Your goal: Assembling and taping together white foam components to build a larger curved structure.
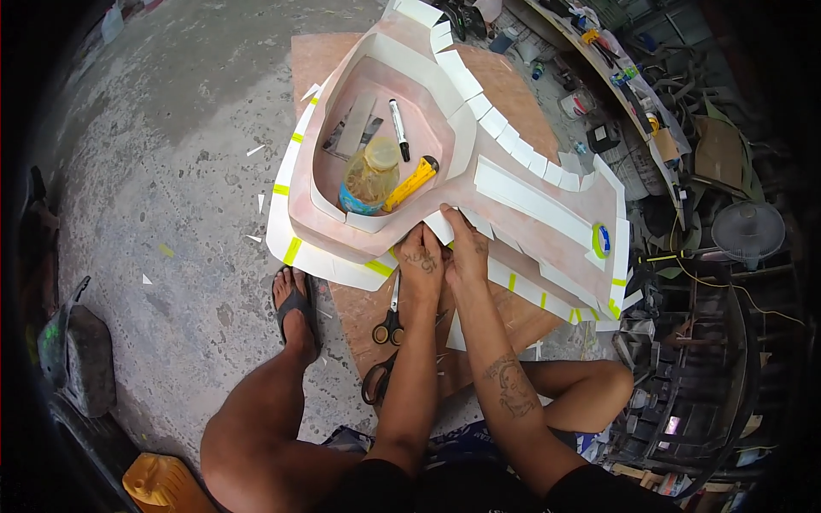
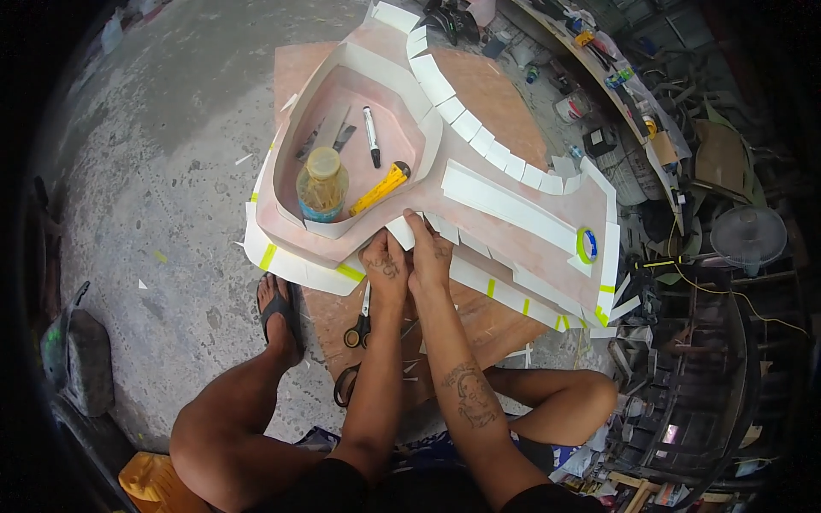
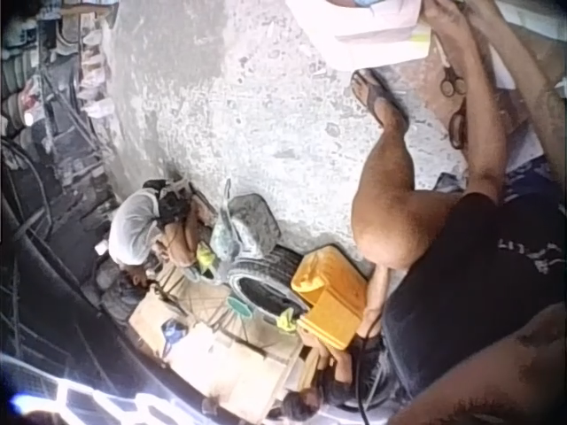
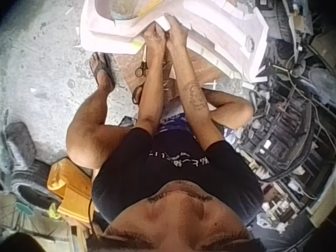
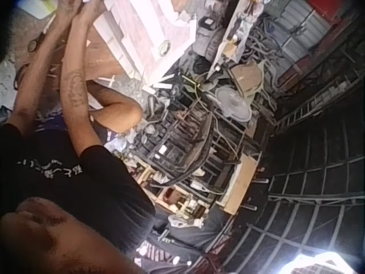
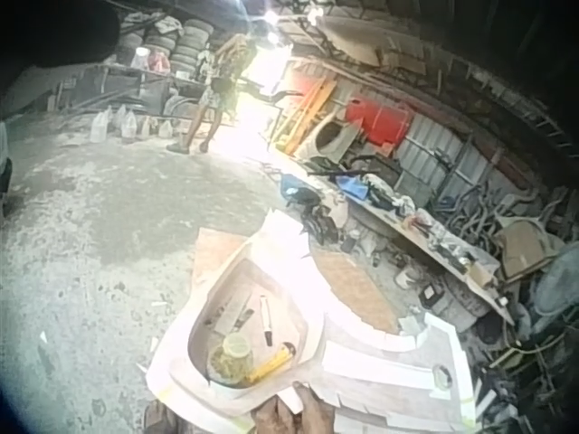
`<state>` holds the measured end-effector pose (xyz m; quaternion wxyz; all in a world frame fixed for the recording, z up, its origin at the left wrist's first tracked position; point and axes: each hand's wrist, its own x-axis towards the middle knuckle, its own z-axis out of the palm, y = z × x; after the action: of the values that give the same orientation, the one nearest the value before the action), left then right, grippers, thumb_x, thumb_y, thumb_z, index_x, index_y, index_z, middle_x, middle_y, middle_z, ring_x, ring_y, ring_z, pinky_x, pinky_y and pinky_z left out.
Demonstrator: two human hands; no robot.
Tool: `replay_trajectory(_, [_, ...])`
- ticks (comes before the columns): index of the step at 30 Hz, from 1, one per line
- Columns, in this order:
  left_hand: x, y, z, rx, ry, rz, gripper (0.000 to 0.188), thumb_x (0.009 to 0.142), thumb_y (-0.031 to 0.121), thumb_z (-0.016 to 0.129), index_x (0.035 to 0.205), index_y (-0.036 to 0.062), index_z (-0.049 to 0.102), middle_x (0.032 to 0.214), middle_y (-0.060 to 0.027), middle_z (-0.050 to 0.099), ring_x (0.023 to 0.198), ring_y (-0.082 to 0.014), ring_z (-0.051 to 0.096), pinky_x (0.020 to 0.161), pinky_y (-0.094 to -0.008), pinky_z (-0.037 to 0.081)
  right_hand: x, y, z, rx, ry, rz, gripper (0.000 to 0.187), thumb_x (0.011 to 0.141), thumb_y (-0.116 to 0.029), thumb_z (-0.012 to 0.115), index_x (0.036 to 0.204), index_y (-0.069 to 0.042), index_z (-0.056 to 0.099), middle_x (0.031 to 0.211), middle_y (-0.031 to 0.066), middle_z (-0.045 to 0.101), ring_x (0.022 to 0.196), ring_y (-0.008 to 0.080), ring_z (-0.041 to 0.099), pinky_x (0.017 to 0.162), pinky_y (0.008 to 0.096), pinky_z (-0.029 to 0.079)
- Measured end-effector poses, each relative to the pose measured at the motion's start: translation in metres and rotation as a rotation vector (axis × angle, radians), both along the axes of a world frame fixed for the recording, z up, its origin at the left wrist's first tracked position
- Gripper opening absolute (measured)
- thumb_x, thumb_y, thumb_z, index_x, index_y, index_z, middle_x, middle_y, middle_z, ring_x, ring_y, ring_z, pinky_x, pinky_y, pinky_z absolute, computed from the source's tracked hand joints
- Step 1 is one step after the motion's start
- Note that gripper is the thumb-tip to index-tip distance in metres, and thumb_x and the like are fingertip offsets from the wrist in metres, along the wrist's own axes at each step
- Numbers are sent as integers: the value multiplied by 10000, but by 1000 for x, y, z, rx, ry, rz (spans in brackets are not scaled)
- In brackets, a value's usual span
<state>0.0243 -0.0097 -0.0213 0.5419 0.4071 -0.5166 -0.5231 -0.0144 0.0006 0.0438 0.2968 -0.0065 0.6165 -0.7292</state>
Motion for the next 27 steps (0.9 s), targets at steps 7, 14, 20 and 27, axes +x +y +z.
replay_trajectory(7, [3,0,-5,22,15,-4,306,965,141,473,819,-83,623,656,-151,635,566,-180,574,572,-338,471,0,1,-2,52,2,38,268,778,-144,771,991,-53,635,926,46,643,763,142,621,611,276,514])
replay_trajectory(14, [17,4,36,187,78,-118,287,977,145,487,835,-51,641,611,-91,609,471,-160,565,492,-301,482,-5,3,0,67,51,26,244,793,-181,766,964,-80,624,869,33,631,674,114,593,490,248,463])
replay_trajectory(20, [17,2,20,247,149,-123,302,965,152,523,756,-34,638,563,-67,594,447,-131,551,463,-272,458,1,-3,22,191,-38,119,288,827,-347,739,867,-78,643,742,26,610,524,100,502,413,231,336])
replay_trajectory(27, [9,1,18,274,217,-126,332,947,184,550,729,-47,647,596,-62,628,464,-103,559,455,-257,466,5,-5,20,187,41,76,355,812,-320,767,966,-21,650,831,50,643,633,125,582,496,257,445])
